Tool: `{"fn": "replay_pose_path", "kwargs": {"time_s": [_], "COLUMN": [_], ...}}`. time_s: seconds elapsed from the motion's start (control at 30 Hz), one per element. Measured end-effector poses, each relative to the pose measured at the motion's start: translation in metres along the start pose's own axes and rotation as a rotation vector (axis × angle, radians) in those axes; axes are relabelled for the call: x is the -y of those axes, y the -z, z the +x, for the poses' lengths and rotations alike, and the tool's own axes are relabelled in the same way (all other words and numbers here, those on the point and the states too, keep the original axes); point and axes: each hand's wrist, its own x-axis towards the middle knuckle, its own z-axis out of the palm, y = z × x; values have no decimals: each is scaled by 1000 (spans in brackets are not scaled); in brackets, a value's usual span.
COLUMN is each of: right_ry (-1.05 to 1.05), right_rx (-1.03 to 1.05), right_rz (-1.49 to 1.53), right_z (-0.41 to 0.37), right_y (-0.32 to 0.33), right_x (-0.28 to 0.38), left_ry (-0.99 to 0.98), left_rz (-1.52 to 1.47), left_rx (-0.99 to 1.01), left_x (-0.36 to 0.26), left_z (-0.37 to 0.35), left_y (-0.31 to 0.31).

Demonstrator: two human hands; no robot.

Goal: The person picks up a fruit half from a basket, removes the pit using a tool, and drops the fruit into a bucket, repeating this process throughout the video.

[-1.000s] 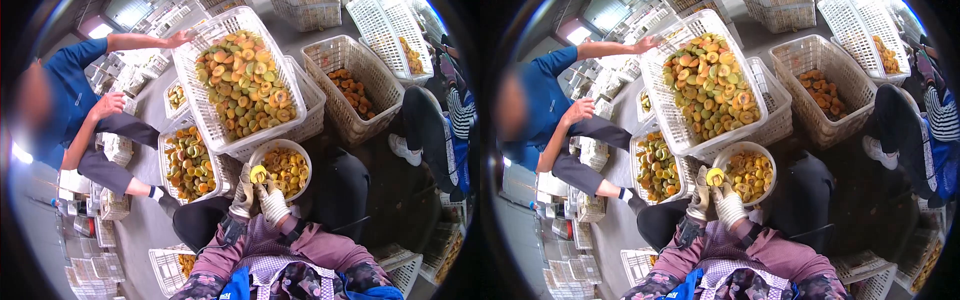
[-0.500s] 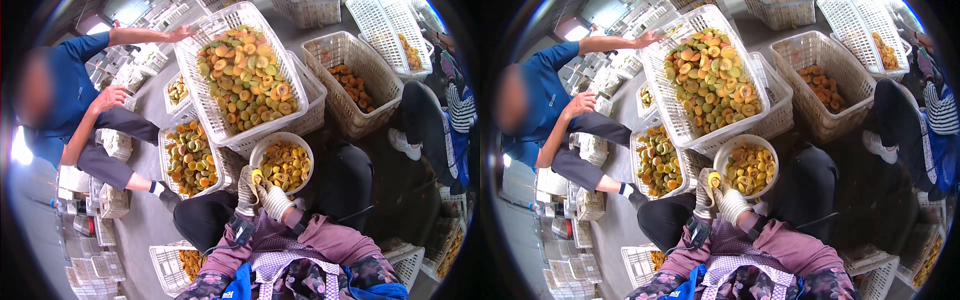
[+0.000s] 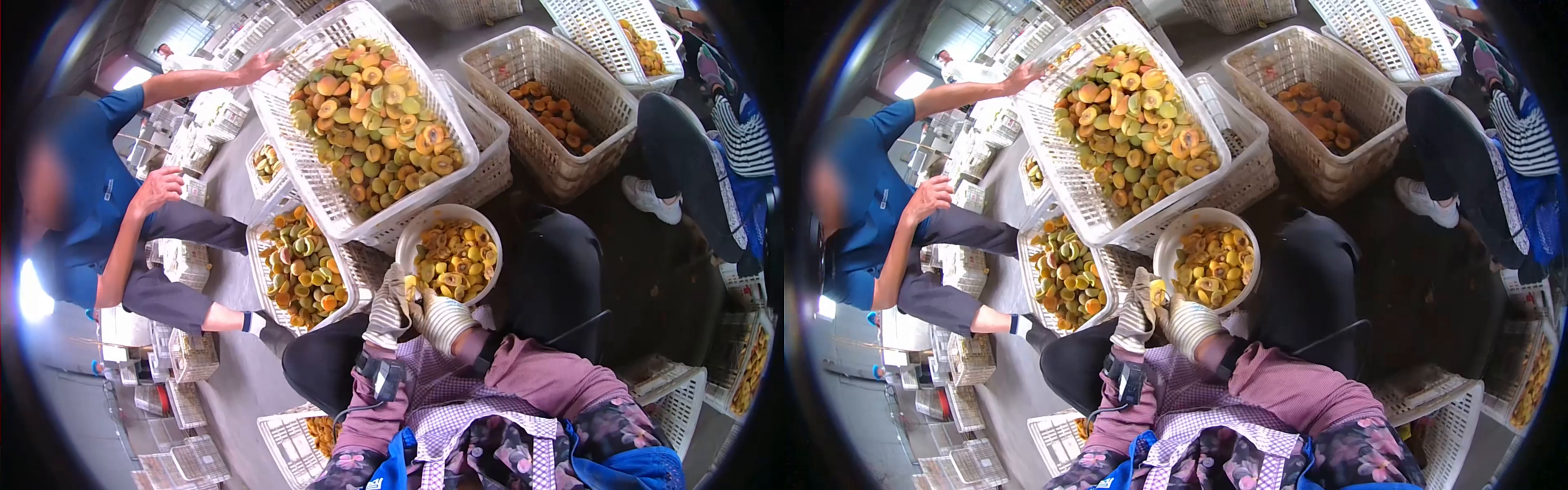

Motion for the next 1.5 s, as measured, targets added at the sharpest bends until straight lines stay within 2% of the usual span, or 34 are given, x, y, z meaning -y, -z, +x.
{"fn": "replay_pose_path", "kwargs": {"time_s": [0.03, 0.07, 0.13, 0.17, 0.2, 0.23, 0.27, 0.33, 0.37, 0.4, 0.47, 0.5, 0.53, 0.6, 0.67, 0.73, 0.8, 0.83, 0.87, 0.97, 1.0, 1.03, 1.07, 1.1, 1.13, 1.17, 1.2, 1.27, 1.3, 1.33, 1.4, 1.43, 1.47, 1.5], "right_ry": [-34, -69, -39, -66, -94, -19, -16, -68, -9, -5, -48, -80, -197, -254, -430, -414, -163, 204, 60, -71, -122, -55, -111, -175, -272, -178, -118, -486, -351, -199, -312, -304, -378, -454], "right_rx": [25, 51, 0, 54, 110, 36, 43, 257, 221, 233, 499, 407, 495, 384, 485, 405, 430, 189, 262, 237, 215, 205, 99, 6, -26, -142, -299, -187, -329, -468, -376, -376, -308, -235], "right_rz": [193, 386, 512, 590, 668, 847, 847, 691, 804, 800, 911, 1041, 1017, 1210, 1187, 1210, 1068, 681, 505, 594, 612, 606, 793, 989, 1184, 1187, 1116, 1104, 985, 984, 921, 922, 1062, 1201], "right_z": [7, 11, 4, -8, -14, -5, -7, -14, -14, -19, -25, -30, -27, -33, -28, -24, -16, -10, -10, -14, -12, -12, -12, -2, -6, 16, 27, 11, 14, 25, 8, -1, -10, -11], "right_y": [-19, -31, -22, -1, 9, -30, -24, -9, -20, -16, -5, -17, -24, 4, 38, 39, 19, -5, 0, 8, 7, 3, -3, -6, 13, -11, -17, 32, 21, -5, 21, 33, 42, 47], "right_x": [-12, -17, -6, 11, 22, -2, 0, 7, 1, 4, 10, 7, 0, 23, 35, 41, 19, -1, 2, 9, 8, 4, -3, -1, 16, -7, -16, 17, 8, -13, 6, 18, 30, 34], "left_ry": [331, 159, 158, -247, -183, -117, -49, 16, 82, -114, -35, 124, 107, 361, 614, 608, 489, 420, 351, 305, 209, 3, -209, -91, 297, 73, 150, -82, -48, -287, -257, -90, 82, -112], "left_rz": [-336, -348, -819, -329, -303, -360, -418, -562, -653, -315, -524, -587, -745, -852, -1362, -1314, -1305, -1238, -1168, -1096, -1181, -1113, -1007, -544, -946, -989, -1283, -924, 25, -151, 106, -39, -184, 133], "left_rx": [48, -79, -316, -222, -273, -273, -268, -215, -79, -12, 199, 159, 116, -144, -329, -304, -230, -204, -178, -224, 31, 206, 376, -41, -264, -161, -307, -155, -317, -458, -747, -814, -874, -1123], "left_x": [-14, -28, -34, -27, -21, -15, -23, -31, -13, -12, -22, -21, -17, -25, -26, -39, -40, -32, -19, -1, 20, 30, 40, 59, -12, 3, -8, 68, 57, 53, 47, -10, -67, -43], "left_z": [-1, -4, -5, -3, -4, -7, -9, -8, -6, -2, 0, -2, -5, 4, 7, 3, 0, 2, 6, 11, 10, 12, 18, 23, 20, 25, 34, 75, 61, 70, 77, 64, 51, 65], "left_y": [5, -7, -28, -29, -29, -26, -24, -18, -6, 3, 3, 3, -6, -10, -5, -8, -9, -6, -3, -5, -1, 1, 3, 1, -10, -16, -21, -6, 2, 7, 39, 58, 69, 79]}}
